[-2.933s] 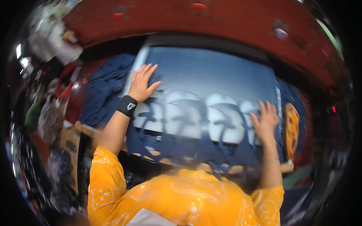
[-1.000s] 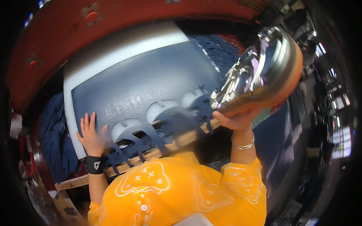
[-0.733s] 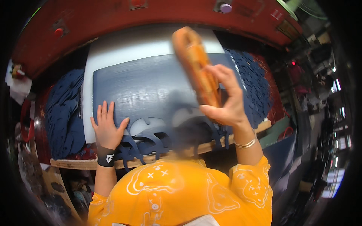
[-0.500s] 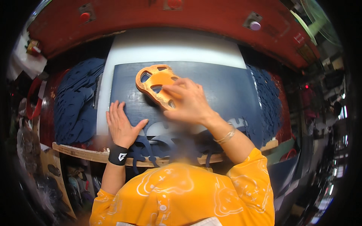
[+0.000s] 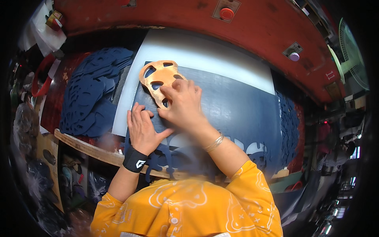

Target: The person repeatedly places a blue rubber sheet onto a red industrial press, uses a wooden squeegee to press it, and removes cut-out shapes from the sheet. The person stacks the cut-out shapes and continues the cycle with additional sheets.

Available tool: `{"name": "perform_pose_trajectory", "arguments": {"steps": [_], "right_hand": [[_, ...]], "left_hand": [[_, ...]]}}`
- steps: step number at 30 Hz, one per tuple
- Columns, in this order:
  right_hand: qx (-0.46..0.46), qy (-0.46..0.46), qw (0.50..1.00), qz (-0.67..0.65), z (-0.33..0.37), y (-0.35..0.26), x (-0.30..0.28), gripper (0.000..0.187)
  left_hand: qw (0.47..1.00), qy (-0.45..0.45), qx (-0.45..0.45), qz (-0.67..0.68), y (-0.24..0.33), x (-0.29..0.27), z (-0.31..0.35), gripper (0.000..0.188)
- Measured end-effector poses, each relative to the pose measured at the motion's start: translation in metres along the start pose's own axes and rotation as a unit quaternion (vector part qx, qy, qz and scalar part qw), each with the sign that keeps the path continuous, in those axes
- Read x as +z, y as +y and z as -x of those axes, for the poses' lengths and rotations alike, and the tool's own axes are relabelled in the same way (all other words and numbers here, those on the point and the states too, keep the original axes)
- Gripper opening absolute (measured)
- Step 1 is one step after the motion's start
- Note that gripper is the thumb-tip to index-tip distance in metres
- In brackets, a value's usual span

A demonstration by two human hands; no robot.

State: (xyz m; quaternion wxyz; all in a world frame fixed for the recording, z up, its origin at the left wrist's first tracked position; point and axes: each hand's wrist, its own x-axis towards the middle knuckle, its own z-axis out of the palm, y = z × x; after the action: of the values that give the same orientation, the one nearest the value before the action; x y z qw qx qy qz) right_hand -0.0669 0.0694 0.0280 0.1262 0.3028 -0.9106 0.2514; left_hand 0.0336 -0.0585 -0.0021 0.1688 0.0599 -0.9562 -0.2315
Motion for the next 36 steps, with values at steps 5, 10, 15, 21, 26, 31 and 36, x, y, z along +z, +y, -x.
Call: {"name": "perform_pose_trajectory", "arguments": {"steps": [5,10,15,21,26,31,36], "right_hand": [[0.026,0.002,1.000,0.014,-0.001,-0.005,0.008,0.042],[0.026,0.001,0.999,0.024,0.000,-0.006,0.010,0.042],[0.027,-0.012,0.999,0.028,-0.002,-0.012,0.007,0.045],[-0.001,-0.133,0.987,-0.088,0.008,0.023,-0.030,0.045],[-0.100,-0.124,0.987,-0.023,0.025,0.045,-0.037,0.042],[-0.021,-0.098,0.989,-0.107,0.039,0.050,-0.051,0.050],[0.019,-0.149,0.986,-0.070,0.079,0.059,-0.062,0.072]], "left_hand": [[1.000,0.003,0.002,-0.009,-0.001,0.001,0.001,0.071],[1.000,0.007,0.011,-0.016,-0.001,0.003,0.000,0.071],[1.000,0.013,0.014,-0.013,-0.001,0.003,-0.001,0.072],[1.000,-0.003,0.011,-0.010,-0.002,0.001,0.000,0.071],[1.000,0.005,0.023,-0.018,-0.002,0.003,0.002,0.069],[1.000,-0.004,0.027,-0.013,-0.005,0.000,0.001,0.064],[0.997,-0.048,0.056,0.033,-0.021,-0.016,-0.001,0.049]]}}
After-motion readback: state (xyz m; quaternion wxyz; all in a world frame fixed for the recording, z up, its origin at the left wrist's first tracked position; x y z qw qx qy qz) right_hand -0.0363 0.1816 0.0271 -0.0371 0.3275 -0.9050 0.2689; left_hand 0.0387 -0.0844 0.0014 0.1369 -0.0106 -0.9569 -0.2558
